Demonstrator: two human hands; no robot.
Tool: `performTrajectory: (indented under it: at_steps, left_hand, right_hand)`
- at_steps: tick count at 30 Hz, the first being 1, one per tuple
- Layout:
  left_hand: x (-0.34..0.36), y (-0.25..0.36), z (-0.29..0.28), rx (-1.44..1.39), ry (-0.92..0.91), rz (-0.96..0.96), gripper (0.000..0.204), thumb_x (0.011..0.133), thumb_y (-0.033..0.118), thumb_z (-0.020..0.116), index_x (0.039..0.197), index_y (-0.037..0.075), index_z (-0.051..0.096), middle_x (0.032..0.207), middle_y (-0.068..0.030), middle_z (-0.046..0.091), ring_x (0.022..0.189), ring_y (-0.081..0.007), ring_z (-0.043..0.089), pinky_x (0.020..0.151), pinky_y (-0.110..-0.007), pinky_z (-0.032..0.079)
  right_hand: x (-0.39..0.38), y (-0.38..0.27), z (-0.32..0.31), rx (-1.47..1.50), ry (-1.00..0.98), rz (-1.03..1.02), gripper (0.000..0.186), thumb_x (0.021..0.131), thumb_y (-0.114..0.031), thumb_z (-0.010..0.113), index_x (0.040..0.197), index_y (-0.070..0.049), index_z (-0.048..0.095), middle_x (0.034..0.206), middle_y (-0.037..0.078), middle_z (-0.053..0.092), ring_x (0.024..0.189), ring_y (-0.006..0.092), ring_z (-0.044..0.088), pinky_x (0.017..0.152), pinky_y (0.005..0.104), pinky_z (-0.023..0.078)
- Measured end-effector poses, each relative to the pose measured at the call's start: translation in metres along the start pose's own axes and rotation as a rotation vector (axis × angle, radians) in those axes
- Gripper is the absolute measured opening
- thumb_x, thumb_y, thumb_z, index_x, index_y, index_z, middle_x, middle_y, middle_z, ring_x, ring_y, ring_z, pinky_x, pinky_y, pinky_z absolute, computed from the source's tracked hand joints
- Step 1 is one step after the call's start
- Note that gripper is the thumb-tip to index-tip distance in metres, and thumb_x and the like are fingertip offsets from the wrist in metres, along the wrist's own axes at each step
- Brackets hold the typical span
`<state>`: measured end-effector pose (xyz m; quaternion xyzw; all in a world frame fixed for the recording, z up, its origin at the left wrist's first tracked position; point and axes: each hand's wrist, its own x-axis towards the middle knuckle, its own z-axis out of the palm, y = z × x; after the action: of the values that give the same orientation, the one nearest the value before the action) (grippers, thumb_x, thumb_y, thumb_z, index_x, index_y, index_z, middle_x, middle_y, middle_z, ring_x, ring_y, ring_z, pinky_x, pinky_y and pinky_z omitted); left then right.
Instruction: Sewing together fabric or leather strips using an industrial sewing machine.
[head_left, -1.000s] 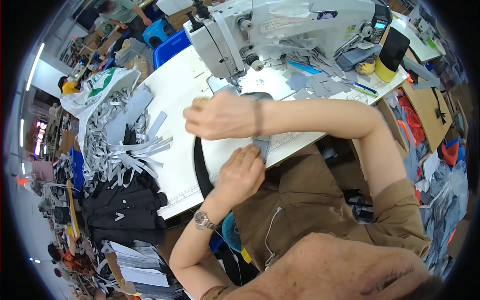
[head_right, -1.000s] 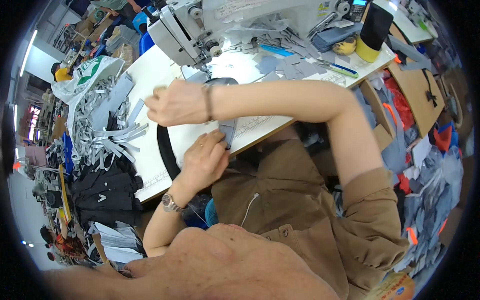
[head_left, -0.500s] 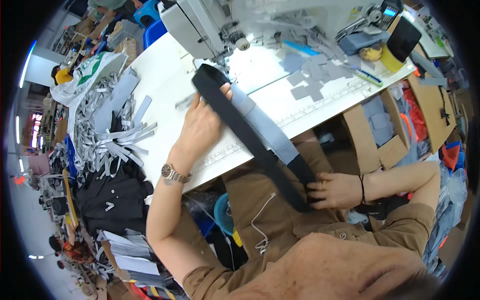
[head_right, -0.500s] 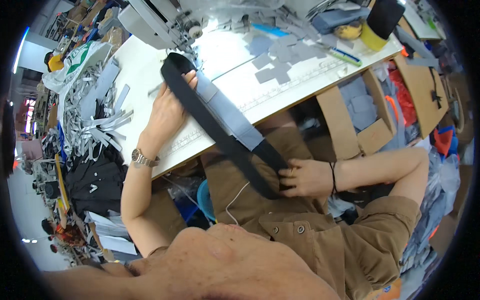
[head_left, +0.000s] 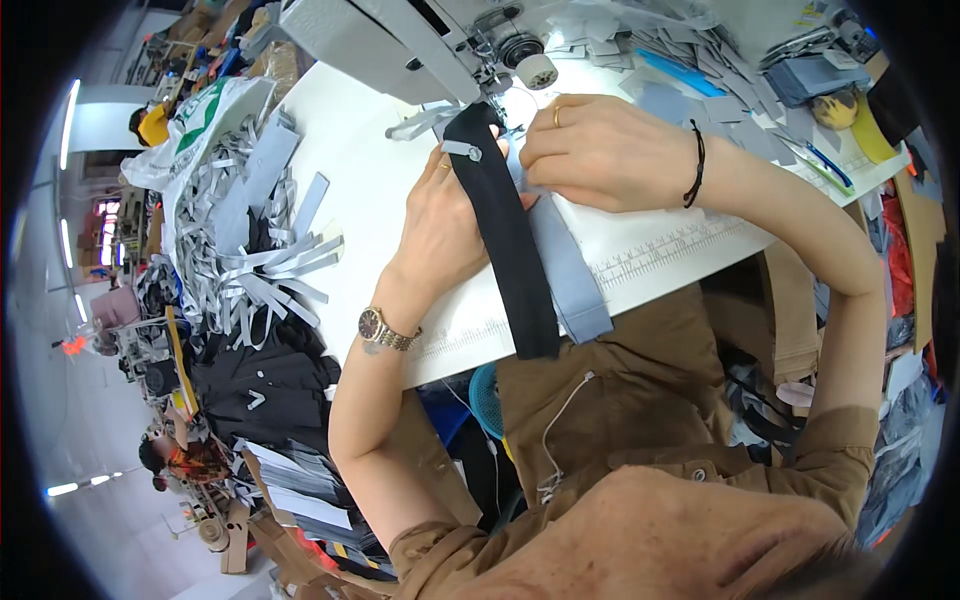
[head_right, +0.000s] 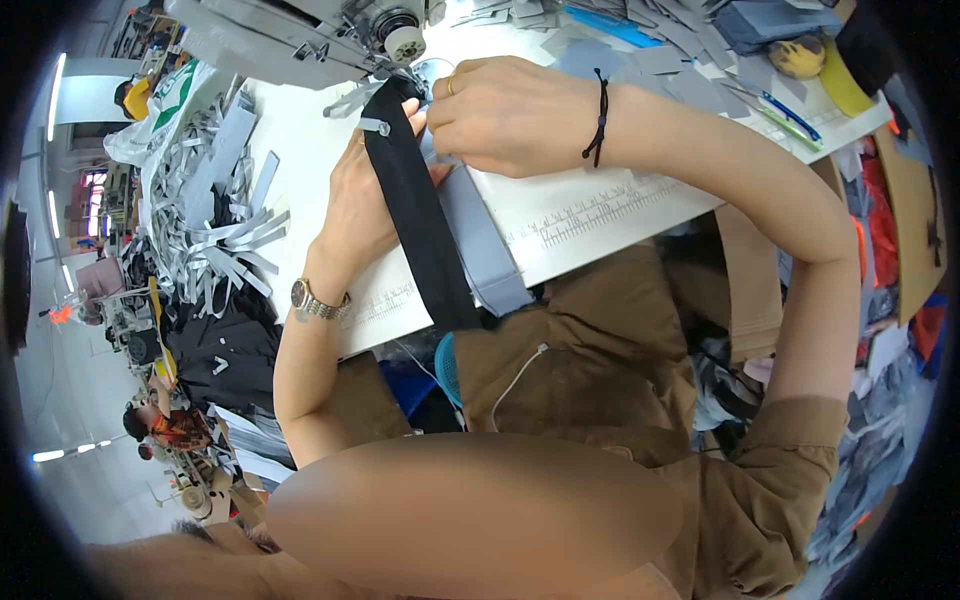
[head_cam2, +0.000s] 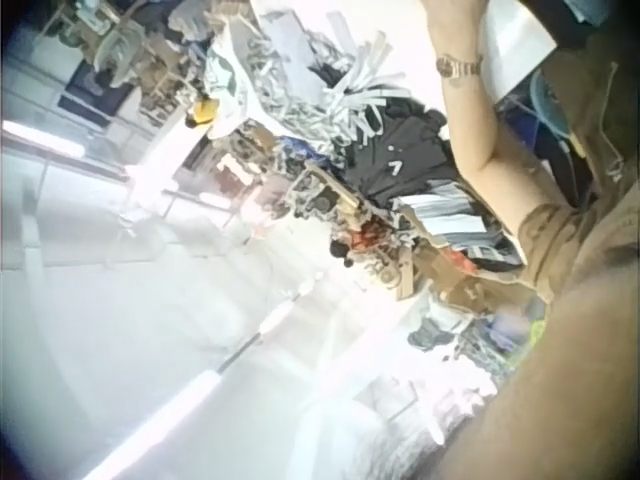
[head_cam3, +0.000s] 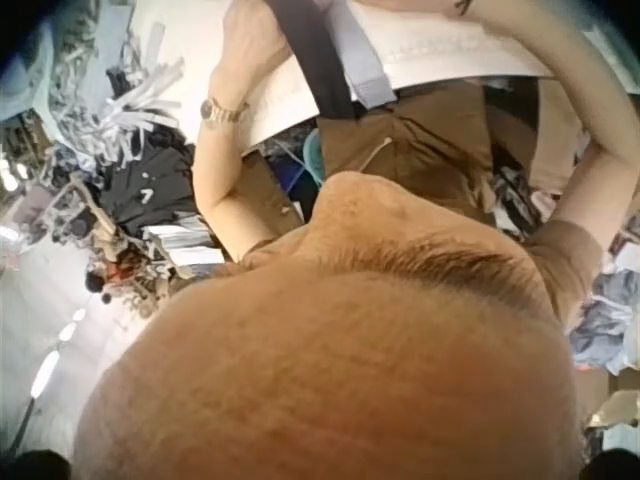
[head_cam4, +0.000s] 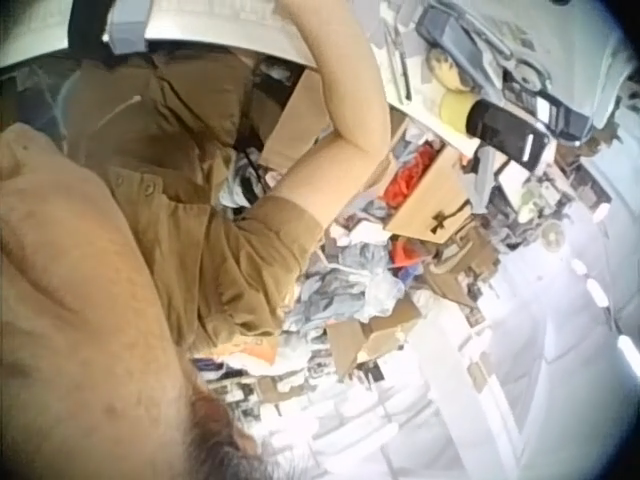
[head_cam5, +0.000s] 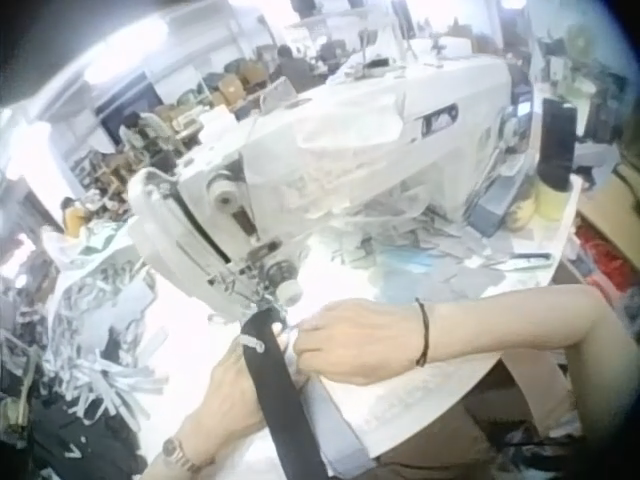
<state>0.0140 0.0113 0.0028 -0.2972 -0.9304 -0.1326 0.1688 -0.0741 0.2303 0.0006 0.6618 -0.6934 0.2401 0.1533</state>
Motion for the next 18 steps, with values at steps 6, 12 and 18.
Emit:
performTrajectory:
  at_steps: [6,12,18]
  left_hand:
    - [0.005,-0.012,0.013,-0.009,0.048,-0.074,0.048,0.082,0.027,0.079,0.117,-0.003,0.064,0.120,-0.0218,0.065,0.114,-0.0399,0.060,0.101,-0.045,0.047]
    - [0.005,-0.017,0.012,-0.128,0.088,-0.163,0.047,0.081,0.024,0.081,0.117,-0.002,0.065,0.119,-0.0200,0.065,0.111,-0.0381,0.060,0.097,-0.044,0.049]
    - [-0.002,-0.017,0.007,0.018,0.138,0.066,0.043,0.079,0.020,0.081,0.116,0.002,0.068,0.114,-0.0156,0.068,0.107,-0.0346,0.063,0.094,-0.042,0.051]
  right_hand:
    - [-0.009,0.011,0.012,0.027,0.044,0.056,0.016,0.081,-0.011,0.071,0.095,-0.005,0.069,0.106,0.006,0.070,0.105,0.0232,0.063,0.094,0.0369,0.049]
    - [-0.009,0.007,0.015,0.022,0.059,0.094,0.014,0.082,-0.011,0.070,0.094,-0.005,0.071,0.107,0.006,0.071,0.107,0.0203,0.063,0.098,0.0360,0.047]
    - [-0.011,0.008,0.008,-0.032,0.022,0.116,0.017,0.084,-0.013,0.070,0.101,-0.008,0.072,0.114,0.004,0.063,0.108,0.0204,0.060,0.094,0.0374,0.044]
